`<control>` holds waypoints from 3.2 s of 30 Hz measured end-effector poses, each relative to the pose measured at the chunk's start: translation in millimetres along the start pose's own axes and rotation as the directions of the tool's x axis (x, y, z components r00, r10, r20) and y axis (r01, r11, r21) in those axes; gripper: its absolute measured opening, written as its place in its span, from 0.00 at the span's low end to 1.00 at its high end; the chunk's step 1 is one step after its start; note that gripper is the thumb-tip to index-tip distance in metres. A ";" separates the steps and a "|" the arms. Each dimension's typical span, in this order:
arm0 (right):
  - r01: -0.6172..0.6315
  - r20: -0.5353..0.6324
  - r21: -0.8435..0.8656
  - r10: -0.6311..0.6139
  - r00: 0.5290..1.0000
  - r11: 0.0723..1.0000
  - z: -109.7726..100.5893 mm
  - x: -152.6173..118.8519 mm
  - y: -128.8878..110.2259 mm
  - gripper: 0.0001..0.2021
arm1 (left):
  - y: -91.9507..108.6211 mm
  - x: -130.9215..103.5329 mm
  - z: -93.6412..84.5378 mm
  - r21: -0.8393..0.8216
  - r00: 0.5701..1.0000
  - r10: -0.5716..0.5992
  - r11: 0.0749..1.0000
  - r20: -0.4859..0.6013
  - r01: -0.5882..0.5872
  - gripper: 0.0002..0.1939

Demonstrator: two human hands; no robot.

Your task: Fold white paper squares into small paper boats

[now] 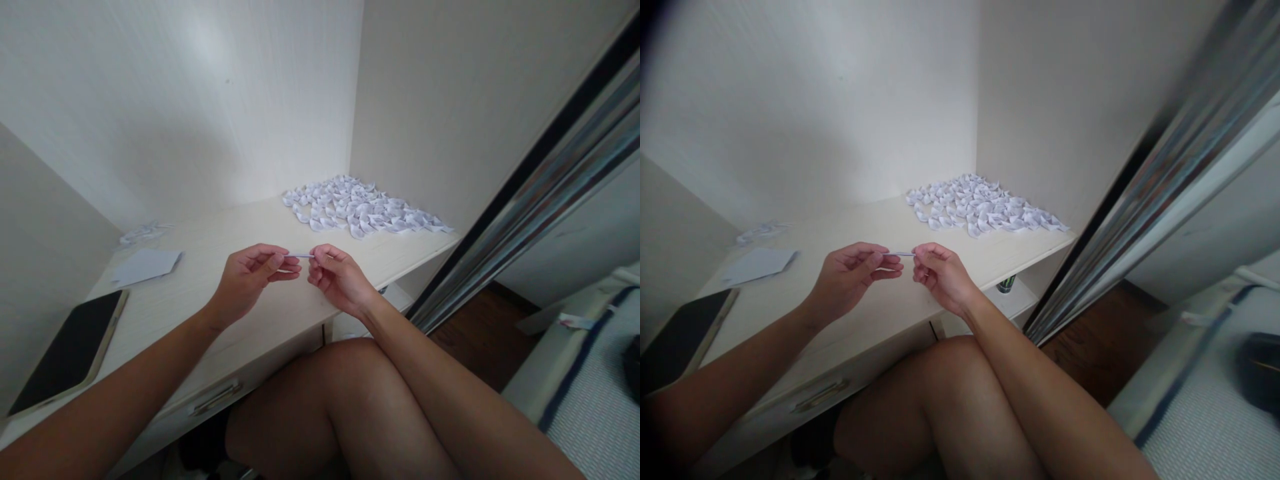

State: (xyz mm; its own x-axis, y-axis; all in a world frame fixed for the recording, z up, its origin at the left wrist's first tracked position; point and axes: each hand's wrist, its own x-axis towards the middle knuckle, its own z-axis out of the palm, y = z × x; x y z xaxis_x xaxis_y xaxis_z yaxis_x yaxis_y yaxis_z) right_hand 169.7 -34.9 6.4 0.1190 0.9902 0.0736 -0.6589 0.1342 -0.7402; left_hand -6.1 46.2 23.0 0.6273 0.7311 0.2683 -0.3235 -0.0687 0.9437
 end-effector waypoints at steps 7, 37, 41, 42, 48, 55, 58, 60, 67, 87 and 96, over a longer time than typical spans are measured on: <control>0.007 -0.008 -0.130 -0.008 1.000 0.992 0.5 0.6 1.7 0.17 | 6.0 5.7 -16.3 0.151 0.992 0.024 0.988 0.127 -0.043 0.07; 0.150 -0.036 -0.238 -0.163 0.986 0.960 -0.7 2.0 3.8 0.17 | 8.9 11.9 -31.4 0.254 0.969 -0.154 0.962 0.191 0.103 0.12; 0.101 -0.017 -0.207 -0.107 0.994 0.973 -1.5 0.4 1.3 0.16 | 9.4 11.1 -29.6 0.257 0.950 -0.221 0.953 0.220 0.162 0.12; 0.076 -0.011 -0.196 -0.080 0.997 0.978 -1.9 -0.1 0.3 0.16 | 9.4 11.0 -29.4 0.258 0.948 -0.228 0.951 0.222 0.169 0.13; -0.006 0.003 -0.202 0.006 1.000 0.979 -4.0 -0.9 -2.1 0.17 | 11.3 11.7 -30.8 0.266 0.945 -0.242 0.947 0.220 0.180 0.19; 0.129 -0.045 -0.457 -0.168 0.985 0.880 -5.5 0.4 2.9 0.13 | 9.8 15.0 -35.1 0.380 0.953 -0.230 0.914 0.197 0.142 0.15; 0.145 -0.055 -0.520 -0.203 0.978 0.842 -6.6 0.5 3.4 0.13 | 8.7 15.7 -32.9 0.409 0.973 -0.179 0.907 0.147 0.105 0.13; 0.148 -0.052 -0.542 -0.208 0.977 0.827 -6.9 0.3 3.1 0.13 | 9.3 15.8 -29.7 0.423 0.983 -0.132 0.904 0.124 0.068 0.12; 0.217 -0.011 -0.574 -0.272 0.962 0.790 -7.0 1.5 0.5 0.13 | 12.6 12.0 -17.9 0.522 0.994 0.046 0.848 0.103 -0.094 0.11; 0.360 0.234 -0.795 -0.301 0.925 0.489 -9.1 -2.8 3.4 0.06 | 7.7 14.2 -27.5 0.652 0.956 0.036 0.724 0.290 -0.225 0.10; 0.189 0.252 -0.736 0.003 0.968 0.650 -10.9 -1.9 -5.1 0.06 | 17.3 16.1 -36.2 0.454 0.852 -0.372 0.871 0.368 0.184 0.13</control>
State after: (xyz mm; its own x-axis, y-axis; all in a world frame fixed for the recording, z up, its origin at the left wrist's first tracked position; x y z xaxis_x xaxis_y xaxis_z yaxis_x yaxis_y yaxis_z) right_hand 180.9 -38.0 2.8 -0.0738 0.9686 0.2372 0.1406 0.2456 -0.9591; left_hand -27.2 81.3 36.6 0.9158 0.3984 -0.0516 0.1557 -0.2336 0.9598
